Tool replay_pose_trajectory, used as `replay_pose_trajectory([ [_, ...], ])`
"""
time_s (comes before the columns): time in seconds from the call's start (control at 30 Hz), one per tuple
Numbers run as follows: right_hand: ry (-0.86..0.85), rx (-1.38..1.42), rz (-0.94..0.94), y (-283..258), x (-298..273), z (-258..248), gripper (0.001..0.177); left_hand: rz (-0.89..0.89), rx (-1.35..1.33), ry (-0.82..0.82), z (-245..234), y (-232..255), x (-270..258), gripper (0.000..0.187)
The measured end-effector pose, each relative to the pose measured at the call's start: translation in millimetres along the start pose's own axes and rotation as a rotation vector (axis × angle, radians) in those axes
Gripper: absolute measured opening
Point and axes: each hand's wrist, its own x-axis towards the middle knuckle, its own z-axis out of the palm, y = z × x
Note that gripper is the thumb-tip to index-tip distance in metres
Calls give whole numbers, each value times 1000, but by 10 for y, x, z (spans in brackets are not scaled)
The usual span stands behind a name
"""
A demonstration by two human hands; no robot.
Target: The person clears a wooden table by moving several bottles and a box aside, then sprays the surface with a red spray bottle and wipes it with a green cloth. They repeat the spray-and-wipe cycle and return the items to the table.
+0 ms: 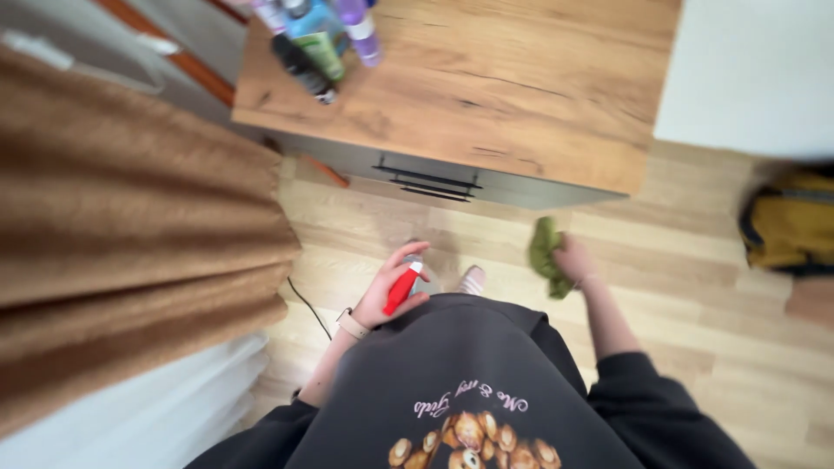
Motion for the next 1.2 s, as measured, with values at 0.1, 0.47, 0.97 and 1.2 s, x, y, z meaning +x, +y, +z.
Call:
replay_pose_trajectory([
  [0.1, -148, 338, -200, -1184, -500, -458, 61, 8, -4, 67, -3, -29, -131, 24],
  [0.47, -194, 455, -942, -4044, -706, -1357, 66, -80, -197, 1032, -1109, 79, 97, 3],
  [0.97, 141, 295, -1058, -6465, 285, -700, 94, 210, 28, 900, -3175, -473, 1472, 21],
  [1.2, -102, 235, -1051, -6256, 41, -1345, 91, 277, 83, 830, -3417, -442, 1860, 35],
])
